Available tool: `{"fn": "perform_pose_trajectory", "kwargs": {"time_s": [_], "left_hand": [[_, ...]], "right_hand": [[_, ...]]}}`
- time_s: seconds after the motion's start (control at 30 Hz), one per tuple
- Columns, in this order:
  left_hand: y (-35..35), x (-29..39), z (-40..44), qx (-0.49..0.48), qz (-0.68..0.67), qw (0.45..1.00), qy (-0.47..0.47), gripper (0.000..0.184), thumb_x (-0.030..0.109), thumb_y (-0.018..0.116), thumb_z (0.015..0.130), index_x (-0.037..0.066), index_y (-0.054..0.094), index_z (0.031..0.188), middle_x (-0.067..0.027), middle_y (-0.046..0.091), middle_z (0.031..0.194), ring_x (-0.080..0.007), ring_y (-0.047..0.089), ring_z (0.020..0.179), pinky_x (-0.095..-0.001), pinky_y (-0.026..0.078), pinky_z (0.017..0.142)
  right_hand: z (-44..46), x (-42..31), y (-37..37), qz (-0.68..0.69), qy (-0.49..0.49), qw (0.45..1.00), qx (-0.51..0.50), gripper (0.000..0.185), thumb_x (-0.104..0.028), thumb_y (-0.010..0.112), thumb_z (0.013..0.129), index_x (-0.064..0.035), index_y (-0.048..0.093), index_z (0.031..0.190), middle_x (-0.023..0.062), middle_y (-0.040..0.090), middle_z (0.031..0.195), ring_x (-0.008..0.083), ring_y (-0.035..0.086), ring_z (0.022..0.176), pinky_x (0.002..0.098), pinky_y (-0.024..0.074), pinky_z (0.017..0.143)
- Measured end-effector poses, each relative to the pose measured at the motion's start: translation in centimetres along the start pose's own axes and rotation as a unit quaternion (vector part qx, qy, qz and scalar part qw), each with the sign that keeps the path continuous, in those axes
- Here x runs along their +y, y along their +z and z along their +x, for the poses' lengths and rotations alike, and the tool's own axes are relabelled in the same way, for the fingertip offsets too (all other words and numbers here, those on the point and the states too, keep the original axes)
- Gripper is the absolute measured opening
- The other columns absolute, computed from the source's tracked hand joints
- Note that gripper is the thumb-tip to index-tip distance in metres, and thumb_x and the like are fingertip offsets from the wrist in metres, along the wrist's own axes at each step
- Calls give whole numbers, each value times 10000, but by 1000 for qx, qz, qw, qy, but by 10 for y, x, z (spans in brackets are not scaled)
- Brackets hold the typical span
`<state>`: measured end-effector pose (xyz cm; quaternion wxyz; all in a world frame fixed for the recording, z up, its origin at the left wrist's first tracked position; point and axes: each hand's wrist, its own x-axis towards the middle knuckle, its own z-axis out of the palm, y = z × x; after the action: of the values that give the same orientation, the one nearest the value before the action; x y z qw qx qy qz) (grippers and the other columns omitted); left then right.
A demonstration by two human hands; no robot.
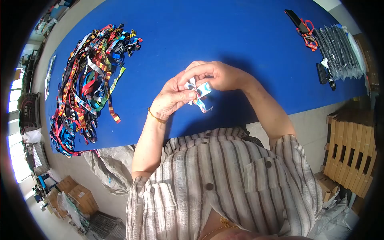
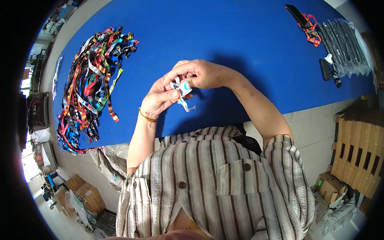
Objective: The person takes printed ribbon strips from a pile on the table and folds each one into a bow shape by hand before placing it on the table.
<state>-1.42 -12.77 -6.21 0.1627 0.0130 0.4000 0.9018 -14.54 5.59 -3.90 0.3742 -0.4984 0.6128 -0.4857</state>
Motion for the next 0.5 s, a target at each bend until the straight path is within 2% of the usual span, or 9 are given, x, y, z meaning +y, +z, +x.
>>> {"fn": "perform_pose_trajectory", "kwargs": {"time_s": [0.07,0.1,0.2,0.33,0.37,0.47,0.5], "left_hand": [[-3,-2,-2,-5,-49,999,-11,712,62,778,889,-71,398,1476,-107,684,1120,-219,711,1033,-457,590,989],[-8,-4,-2,-41,-53,998,0,718,87,756,915,-67,371,1501,-144,688,1154,-247,703,1081,-453,574,1015],[-12,-3,-2,10,-4,1000,-23,687,99,732,940,-69,369,1498,-181,687,1194,-278,694,1130,-438,558,1030],[-7,-4,2,58,17,998,17,523,151,624,1031,-52,424,1470,-196,656,1293,-247,677,1161,-365,545,1020],[-9,-1,-1,41,36,998,28,487,228,585,1056,-69,485,1428,-193,641,1324,-264,662,1193,-373,534,1040],[-16,0,-3,88,-24,995,49,493,256,568,1055,-76,492,1411,-241,617,1342,-336,659,1199,-441,531,1048],[-12,3,-3,68,-73,993,55,465,232,551,1053,-86,515,1390,-249,609,1353,-341,659,1200,-441,527,1054]], "right_hand": [[0,2,-4,-23,-37,999,-4,198,-45,652,933,-70,721,1117,54,618,1190,137,602,1069,307,506,912],[2,4,-2,-35,-77,996,24,124,-41,629,950,-51,696,1054,54,636,1142,134,630,980,296,520,849],[-2,-1,1,94,78,992,37,59,-51,613,968,-27,661,992,55,669,1034,126,652,871,283,530,784],[-3,6,0,45,93,989,108,67,-75,615,976,-12,632,959,39,671,887,112,649,790,278,530,742],[-3,5,-2,27,94,988,119,69,-77,617,973,-11,627,955,38,668,864,109,650,799,278,531,743],[-3,8,-4,-16,94,988,122,77,-89,620,966,-13,626,969,40,677,837,97,633,783,273,511,706],[-3,10,-3,-28,94,988,118,82,-94,620,963,-14,628,978,41,682,834,92,624,771,271,501,686]]}}
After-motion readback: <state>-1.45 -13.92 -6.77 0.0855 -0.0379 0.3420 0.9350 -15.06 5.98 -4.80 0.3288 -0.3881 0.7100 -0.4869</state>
